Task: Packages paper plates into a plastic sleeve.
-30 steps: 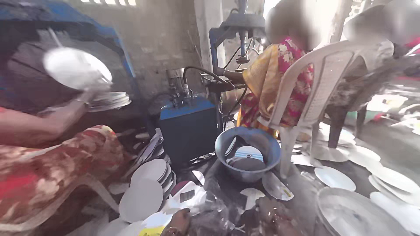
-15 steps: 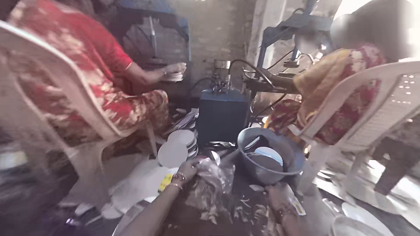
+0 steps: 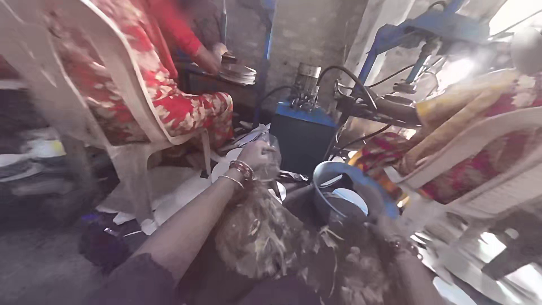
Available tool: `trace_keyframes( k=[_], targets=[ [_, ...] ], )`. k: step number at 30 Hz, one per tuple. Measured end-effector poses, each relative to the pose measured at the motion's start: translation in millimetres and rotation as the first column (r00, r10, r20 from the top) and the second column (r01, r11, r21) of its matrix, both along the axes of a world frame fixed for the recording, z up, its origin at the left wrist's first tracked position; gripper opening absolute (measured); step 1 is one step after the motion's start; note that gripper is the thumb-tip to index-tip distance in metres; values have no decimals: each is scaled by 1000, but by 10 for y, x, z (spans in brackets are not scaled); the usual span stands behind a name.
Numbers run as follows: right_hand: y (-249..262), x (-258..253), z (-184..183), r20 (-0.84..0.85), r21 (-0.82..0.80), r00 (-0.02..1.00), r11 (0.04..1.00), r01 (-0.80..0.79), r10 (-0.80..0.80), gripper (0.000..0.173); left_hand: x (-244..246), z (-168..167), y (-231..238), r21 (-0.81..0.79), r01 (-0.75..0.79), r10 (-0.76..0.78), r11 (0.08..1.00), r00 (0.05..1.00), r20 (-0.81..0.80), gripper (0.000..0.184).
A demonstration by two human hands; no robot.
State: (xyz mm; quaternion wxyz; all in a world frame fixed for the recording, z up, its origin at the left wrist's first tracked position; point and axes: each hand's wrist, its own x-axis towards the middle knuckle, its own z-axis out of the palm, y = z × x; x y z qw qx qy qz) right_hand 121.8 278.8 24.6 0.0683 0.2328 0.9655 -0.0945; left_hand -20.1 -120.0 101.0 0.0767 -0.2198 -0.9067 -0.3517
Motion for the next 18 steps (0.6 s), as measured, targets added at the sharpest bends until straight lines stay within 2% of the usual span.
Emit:
trace_keyframes(
  k=[3, 6, 8, 11, 13, 17, 18],
  targets=[
    [-279, -120, 104, 80, 1, 991, 995, -103, 103, 44, -111, 196, 162, -41, 47, -51, 998, 995, -83, 30],
    [-522, -404, 28, 180, -129, 954, 967, -218, 239, 42, -326, 311, 311, -220, 150, -163, 964, 985, -46, 30],
    [-574, -643, -203, 244, -197, 925, 948, -248, 293, 39, -477, 323, 434, -363, 247, -273, 899, 962, -22, 33],
    [-474, -1088, -897, 295, -297, 884, 914, -276, 362, 38, -671, 230, 560, -483, 342, -393, 806, 920, -3, 35],
    [-532, -1281, -1168, 370, -330, 868, 920, -211, 332, 42, -811, 56, 524, -467, 366, -435, 805, 899, -44, 30],
    [-626, -1461, -1766, 291, -435, 919, 892, -122, 267, 51, -1139, -433, 314, -290, 396, -456, 871, 871, -181, 28],
    [-705, -1398, -1781, 280, -471, 930, 878, -84, 239, 52, -1227, -528, 281, -233, 414, -457, 880, 871, -179, 28]
  ],
)
